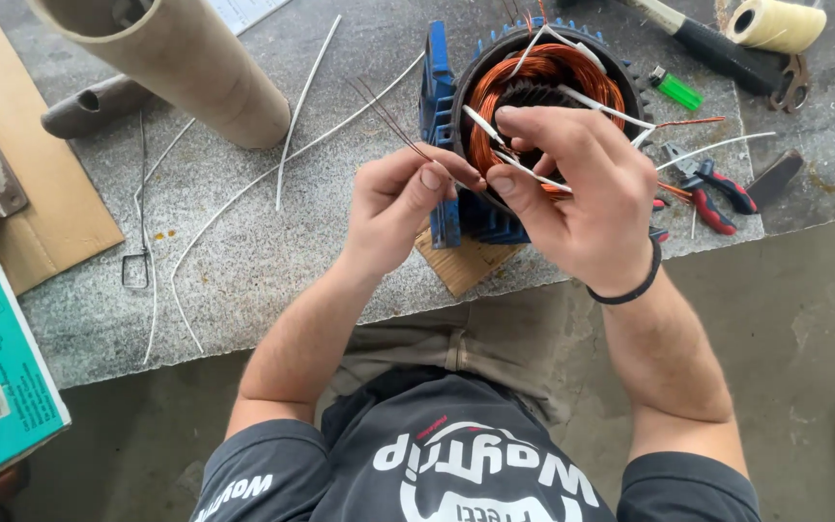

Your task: The person works on an electric motor stator with copper windings on a workbench. They thread white cable ties around the windings, pull them tight to bundle the coils, and twist and arrange the copper wire leads extending from the stator.

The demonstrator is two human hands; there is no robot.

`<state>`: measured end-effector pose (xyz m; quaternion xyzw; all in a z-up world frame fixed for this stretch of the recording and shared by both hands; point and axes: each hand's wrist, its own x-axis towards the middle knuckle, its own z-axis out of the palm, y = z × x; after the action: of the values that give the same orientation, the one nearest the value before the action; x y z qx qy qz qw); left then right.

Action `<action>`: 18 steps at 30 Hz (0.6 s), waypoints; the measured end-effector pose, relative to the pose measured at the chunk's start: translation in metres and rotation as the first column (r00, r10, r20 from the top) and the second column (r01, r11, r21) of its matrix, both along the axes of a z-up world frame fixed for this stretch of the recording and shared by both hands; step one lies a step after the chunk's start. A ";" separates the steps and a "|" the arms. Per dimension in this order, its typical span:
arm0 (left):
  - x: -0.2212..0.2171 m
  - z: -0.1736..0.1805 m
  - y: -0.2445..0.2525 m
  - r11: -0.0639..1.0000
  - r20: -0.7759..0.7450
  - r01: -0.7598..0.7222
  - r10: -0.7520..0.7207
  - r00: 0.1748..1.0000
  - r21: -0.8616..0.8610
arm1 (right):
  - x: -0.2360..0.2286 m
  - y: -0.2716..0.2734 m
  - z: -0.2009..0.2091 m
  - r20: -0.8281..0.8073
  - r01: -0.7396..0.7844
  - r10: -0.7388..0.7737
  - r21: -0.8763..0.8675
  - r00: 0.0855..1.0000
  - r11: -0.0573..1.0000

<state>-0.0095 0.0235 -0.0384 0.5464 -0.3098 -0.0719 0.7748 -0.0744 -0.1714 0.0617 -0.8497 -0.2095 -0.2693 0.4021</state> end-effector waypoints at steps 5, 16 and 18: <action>0.019 -0.005 0.008 0.969 -0.278 0.192 -0.229 0.933 -0.153 | -0.001 0.004 0.029 0.348 0.043 0.103 -0.389 0.932 0.920; 0.034 -0.019 -0.007 0.949 -0.216 0.101 -0.170 0.961 -0.299 | 0.016 -0.020 0.046 0.203 -0.042 0.168 -0.512 0.965 0.858; 0.027 -0.004 -0.005 0.968 -0.191 0.089 -0.135 0.972 -0.234 | 0.022 -0.023 0.046 0.165 -0.070 0.169 -0.482 0.972 0.873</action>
<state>0.0174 0.0185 -0.0423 0.4269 -0.2648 -0.1365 0.8538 -0.0522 -0.1948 0.1077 -0.8756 -0.3610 -0.2691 0.1751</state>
